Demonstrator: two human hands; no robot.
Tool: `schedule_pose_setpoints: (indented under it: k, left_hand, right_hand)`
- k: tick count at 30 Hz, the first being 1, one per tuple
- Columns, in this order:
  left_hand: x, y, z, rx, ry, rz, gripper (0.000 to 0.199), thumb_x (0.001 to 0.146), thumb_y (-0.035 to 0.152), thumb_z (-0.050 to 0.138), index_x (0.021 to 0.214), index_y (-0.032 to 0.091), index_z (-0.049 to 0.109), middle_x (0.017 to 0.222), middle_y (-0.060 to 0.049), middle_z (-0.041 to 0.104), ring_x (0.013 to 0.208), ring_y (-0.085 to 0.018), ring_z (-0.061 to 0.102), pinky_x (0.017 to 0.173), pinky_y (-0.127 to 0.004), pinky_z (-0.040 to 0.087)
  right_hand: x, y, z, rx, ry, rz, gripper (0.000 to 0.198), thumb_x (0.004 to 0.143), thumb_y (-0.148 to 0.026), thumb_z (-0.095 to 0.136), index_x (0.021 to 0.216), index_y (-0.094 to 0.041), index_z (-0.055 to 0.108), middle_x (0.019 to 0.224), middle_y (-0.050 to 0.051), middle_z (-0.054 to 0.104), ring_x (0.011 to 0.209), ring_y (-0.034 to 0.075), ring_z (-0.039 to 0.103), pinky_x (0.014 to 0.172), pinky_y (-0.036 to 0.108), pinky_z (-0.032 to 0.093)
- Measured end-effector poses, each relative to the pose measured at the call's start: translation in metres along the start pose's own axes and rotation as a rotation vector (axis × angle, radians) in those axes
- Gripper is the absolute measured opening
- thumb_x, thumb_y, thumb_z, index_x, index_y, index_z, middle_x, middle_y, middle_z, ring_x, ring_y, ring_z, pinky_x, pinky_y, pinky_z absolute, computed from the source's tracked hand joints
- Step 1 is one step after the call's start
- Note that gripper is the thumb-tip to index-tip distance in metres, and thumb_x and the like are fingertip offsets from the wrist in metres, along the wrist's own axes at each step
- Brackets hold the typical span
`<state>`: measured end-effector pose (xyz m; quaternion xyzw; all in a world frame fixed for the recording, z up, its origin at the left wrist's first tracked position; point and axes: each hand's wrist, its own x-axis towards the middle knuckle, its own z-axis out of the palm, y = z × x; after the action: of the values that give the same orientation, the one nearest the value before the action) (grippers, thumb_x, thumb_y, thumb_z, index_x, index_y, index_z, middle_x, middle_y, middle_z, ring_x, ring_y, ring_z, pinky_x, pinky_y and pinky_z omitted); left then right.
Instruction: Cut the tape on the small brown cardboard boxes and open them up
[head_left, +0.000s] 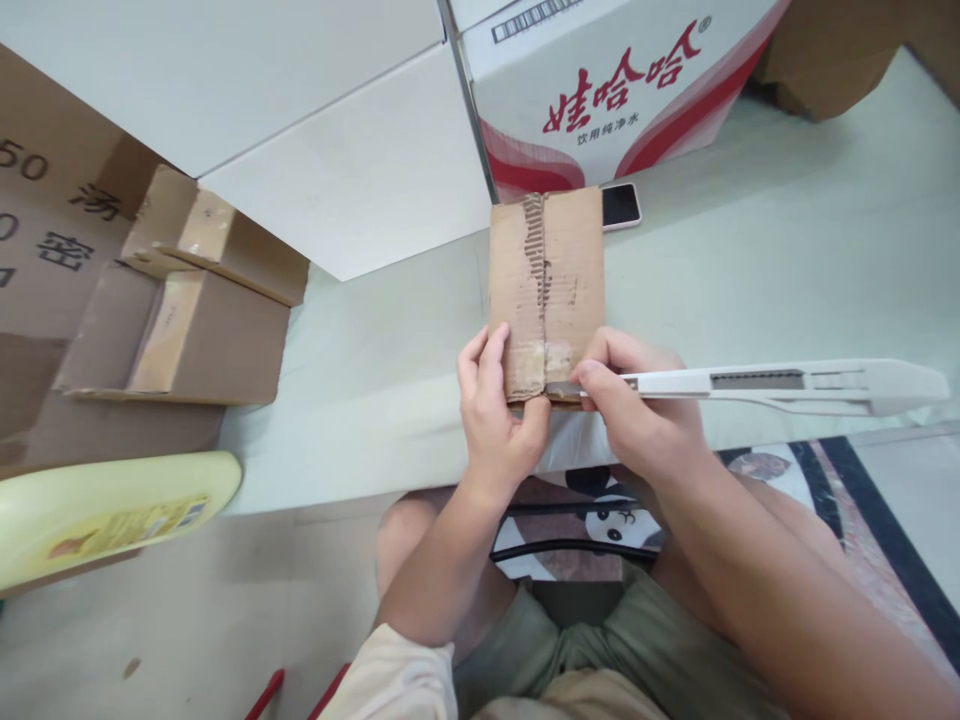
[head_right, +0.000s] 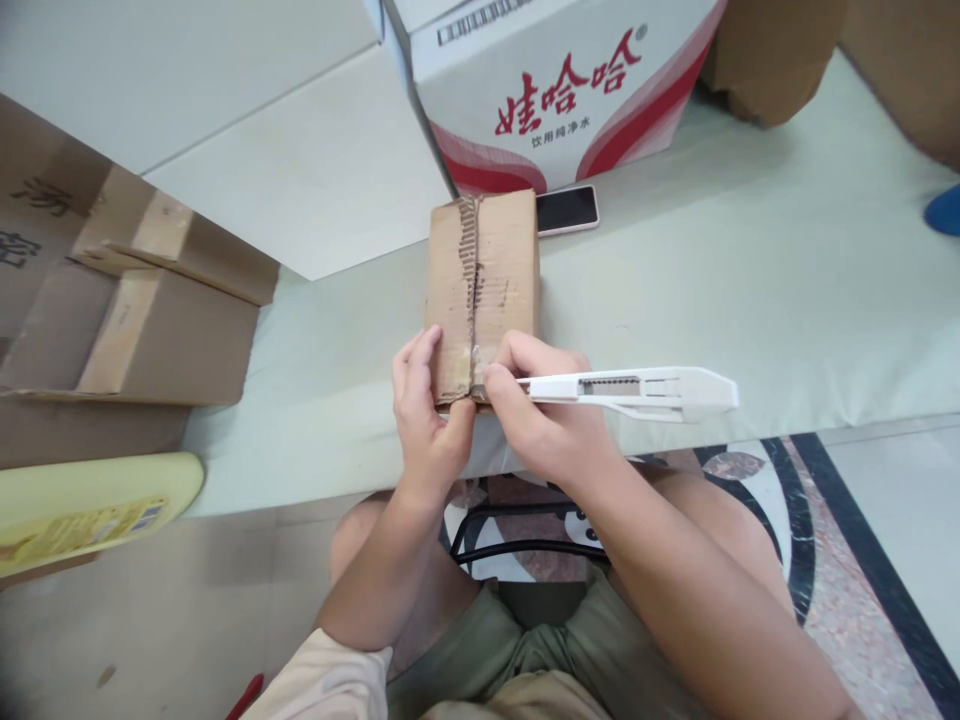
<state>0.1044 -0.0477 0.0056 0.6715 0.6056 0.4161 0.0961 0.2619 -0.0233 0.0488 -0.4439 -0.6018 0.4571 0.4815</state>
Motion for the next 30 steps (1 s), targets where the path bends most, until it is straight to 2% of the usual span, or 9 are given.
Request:
schedule_pose_setpoints:
  k: [14, 20, 30]
  left_hand:
    - [0.000, -0.001, 0.002, -0.041, 0.021, 0.015, 0.066, 0.083, 0.024, 0.056, 0.149, 0.020, 0.049, 0.142, -0.017, 0.052, 0.137, -0.032, 0.054, 0.118, -0.051, 0.045]
    - [0.000, -0.001, 0.002, -0.058, 0.026, 0.011, 0.066, 0.084, 0.024, 0.057, 0.148, 0.017, 0.050, 0.142, -0.019, 0.051, 0.137, -0.032, 0.054, 0.118, -0.050, 0.045]
    - [0.001, -0.010, 0.001, -0.077, 0.000, 0.007, 0.064, 0.089, 0.032, 0.061, 0.151, 0.021, 0.049, 0.146, -0.017, 0.051, 0.139, -0.033, 0.053, 0.120, -0.052, 0.043]
  right_hand:
    - [0.000, 0.000, 0.000, 0.033, 0.004, -0.008, 0.030, 0.092, -0.022, 0.055, 0.064, -0.022, 0.044, 0.057, -0.005, 0.046, 0.054, 0.010, 0.041, 0.053, 0.026, 0.032]
    - [-0.001, 0.000, 0.001, 0.047, 0.015, 0.001, 0.030, 0.091, -0.022, 0.055, 0.063, -0.022, 0.045, 0.056, -0.005, 0.046, 0.053, 0.010, 0.040, 0.052, 0.026, 0.031]
    - [-0.001, 0.001, 0.001, 0.031, 0.034, 0.025, 0.026, 0.090, -0.026, 0.058, 0.065, -0.022, 0.050, 0.056, -0.005, 0.050, 0.053, 0.010, 0.043, 0.052, 0.026, 0.033]
